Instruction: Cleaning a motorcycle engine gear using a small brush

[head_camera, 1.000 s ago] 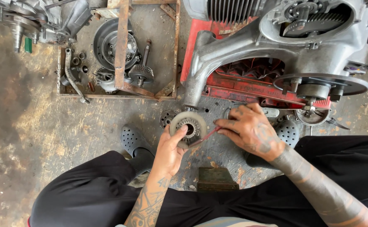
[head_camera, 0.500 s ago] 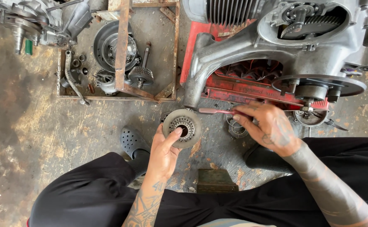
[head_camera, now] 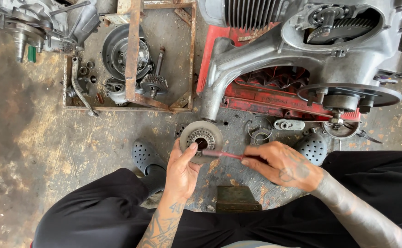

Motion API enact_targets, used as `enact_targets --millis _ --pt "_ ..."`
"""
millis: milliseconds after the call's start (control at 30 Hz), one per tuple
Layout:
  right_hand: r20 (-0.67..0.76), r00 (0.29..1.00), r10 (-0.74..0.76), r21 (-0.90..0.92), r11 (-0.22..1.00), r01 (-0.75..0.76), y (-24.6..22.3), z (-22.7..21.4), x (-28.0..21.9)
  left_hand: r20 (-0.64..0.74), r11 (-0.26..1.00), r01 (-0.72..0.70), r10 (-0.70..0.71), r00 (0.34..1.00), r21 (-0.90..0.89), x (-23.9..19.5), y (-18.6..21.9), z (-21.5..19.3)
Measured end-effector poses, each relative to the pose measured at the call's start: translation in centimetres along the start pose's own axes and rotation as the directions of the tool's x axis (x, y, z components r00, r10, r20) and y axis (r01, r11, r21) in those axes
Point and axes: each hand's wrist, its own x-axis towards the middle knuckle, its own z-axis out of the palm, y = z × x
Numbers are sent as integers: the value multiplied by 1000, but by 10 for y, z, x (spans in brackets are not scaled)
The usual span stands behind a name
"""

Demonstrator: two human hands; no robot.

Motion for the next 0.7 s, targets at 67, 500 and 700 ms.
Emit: enact_targets --millis 67,500,700 --pt "-13 1000 -11 -41 999 10 0 -5 -1 -1 1000 -17 17 1000 16 8 0 -7" --pt "-228 871 -435 -793 603 94 1 12 2 96 747 -203 185 978 633 -6 4 1" --pt "-118 985 -125 -485 873 52 -12 27 4 280 540 -341 195 940 770 -9 12 19"
